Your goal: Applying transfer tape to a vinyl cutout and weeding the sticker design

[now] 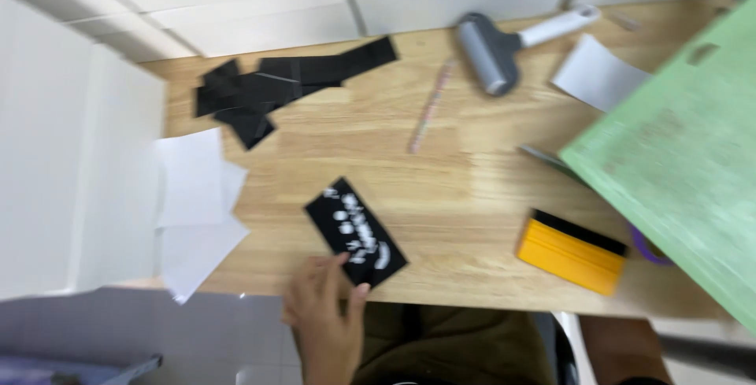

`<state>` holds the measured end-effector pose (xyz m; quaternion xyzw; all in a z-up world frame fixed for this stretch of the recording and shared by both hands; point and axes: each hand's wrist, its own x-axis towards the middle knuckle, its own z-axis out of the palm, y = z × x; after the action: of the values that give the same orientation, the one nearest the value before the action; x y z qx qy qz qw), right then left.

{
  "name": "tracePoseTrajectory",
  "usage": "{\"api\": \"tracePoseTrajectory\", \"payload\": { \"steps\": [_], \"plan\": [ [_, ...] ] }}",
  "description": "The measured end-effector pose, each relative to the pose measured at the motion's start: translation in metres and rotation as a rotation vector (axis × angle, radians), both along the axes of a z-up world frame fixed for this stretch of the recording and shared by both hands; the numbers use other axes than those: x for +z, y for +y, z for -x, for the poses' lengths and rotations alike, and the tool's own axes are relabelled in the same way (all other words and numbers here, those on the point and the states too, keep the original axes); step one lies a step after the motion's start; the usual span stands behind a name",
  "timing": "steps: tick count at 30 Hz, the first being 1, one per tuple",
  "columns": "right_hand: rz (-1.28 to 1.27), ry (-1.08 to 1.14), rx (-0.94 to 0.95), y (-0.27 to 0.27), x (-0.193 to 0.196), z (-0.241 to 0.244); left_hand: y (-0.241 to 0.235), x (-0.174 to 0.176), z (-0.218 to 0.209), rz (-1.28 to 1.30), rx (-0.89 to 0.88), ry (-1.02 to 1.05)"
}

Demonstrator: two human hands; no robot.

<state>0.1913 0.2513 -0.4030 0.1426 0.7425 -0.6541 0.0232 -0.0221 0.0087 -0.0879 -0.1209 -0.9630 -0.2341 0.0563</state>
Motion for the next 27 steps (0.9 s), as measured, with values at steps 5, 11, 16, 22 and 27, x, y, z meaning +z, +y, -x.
{"api": "tracePoseTrajectory", "payload": {
  "steps": [5,11,16,22,27],
  "plan": [
    [-0.001,0.029,-0.132,-0.012,0.011,-0.012,0.017,0.015,-0.013,0.215,0.009,0.139],
    [-0.099,0.008,-0.408,0.016,0.062,-0.001,0.029,0.019,-0.026,0.143,-0.092,0.045],
    [-0.197,-0.006,-0.607,0.03,0.097,0.034,0.027,0.022,-0.024,-0.291,-0.209,-0.13],
    [-0.652,0.525,-0.013,-0.031,0.218,0.057,-0.006,0.01,-0.001,0.057,-0.017,0.259],
    [-0.518,0.763,-0.052,-0.064,0.34,0.123,-0.001,0.005,-0.023,0.087,-0.121,0.241]
  ]
}}
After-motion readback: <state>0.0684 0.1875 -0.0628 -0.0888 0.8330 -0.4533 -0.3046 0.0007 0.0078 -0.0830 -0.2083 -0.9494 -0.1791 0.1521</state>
